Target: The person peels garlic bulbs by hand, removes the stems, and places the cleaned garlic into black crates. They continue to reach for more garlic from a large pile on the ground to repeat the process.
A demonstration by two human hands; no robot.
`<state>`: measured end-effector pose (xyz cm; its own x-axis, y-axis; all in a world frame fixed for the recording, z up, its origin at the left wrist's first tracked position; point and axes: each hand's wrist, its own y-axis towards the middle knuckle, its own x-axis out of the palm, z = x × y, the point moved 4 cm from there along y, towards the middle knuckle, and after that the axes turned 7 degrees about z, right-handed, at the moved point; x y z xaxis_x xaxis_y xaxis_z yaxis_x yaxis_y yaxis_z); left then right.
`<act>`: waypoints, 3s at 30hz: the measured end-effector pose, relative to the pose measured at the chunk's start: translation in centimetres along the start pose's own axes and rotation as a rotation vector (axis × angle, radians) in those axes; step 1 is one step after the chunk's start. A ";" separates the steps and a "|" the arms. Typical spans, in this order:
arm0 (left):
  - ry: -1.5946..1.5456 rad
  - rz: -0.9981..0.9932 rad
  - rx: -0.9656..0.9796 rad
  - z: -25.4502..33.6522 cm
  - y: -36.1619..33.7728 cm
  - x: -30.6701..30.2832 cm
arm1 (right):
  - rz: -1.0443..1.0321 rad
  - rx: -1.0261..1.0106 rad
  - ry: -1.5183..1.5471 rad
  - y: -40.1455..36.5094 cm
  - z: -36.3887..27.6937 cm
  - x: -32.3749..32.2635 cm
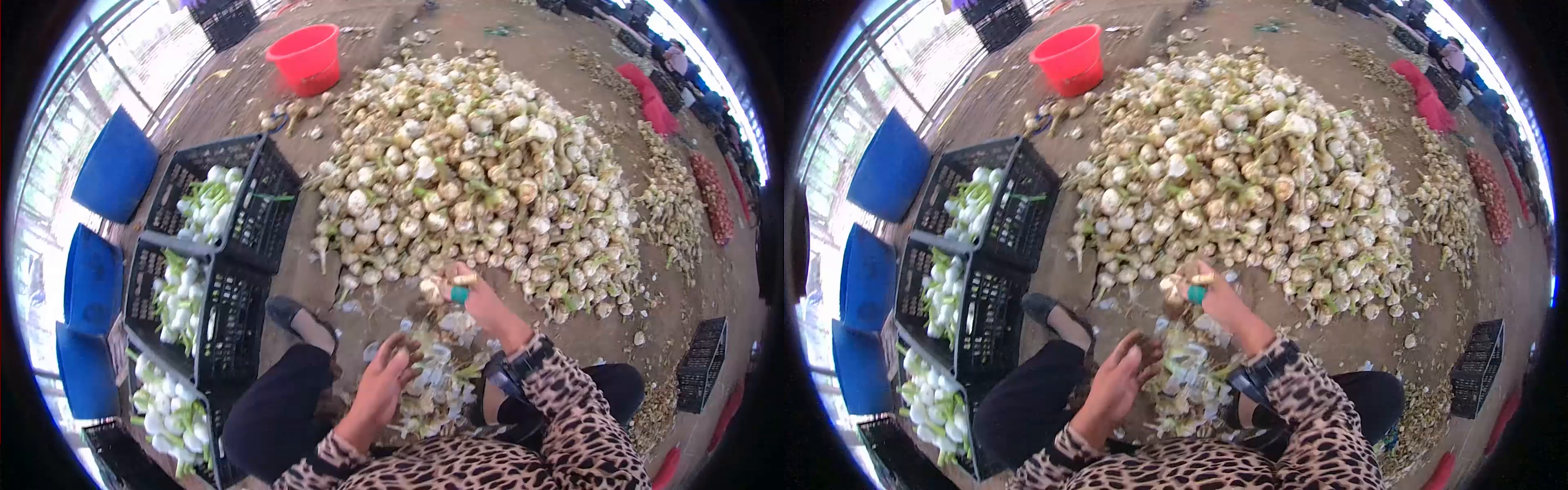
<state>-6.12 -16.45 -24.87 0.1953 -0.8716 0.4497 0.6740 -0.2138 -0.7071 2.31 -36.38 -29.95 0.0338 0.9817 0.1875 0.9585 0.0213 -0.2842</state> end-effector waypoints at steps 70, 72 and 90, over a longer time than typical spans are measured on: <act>0.049 -0.272 0.168 -1.0 -3.9 0.9 | 0.350 -0.396 -0.421 -15.1 -5.8 4.5; 0.034 -0.230 0.186 -0.9 -3.9 0.7 | 0.139 -0.147 0.166 -14.8 -4.9 5.1; 0.080 -0.360 0.056 -1.5 -4.1 1.5 | 0.721 -0.861 -0.681 -15.9 -8.0 3.6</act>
<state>-9.63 -17.54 -22.08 -0.1160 -0.7774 0.6182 0.7281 -0.4899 -0.4794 -10.59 -34.68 -17.23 0.7053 0.6250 -0.3346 0.6663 -0.4230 0.6141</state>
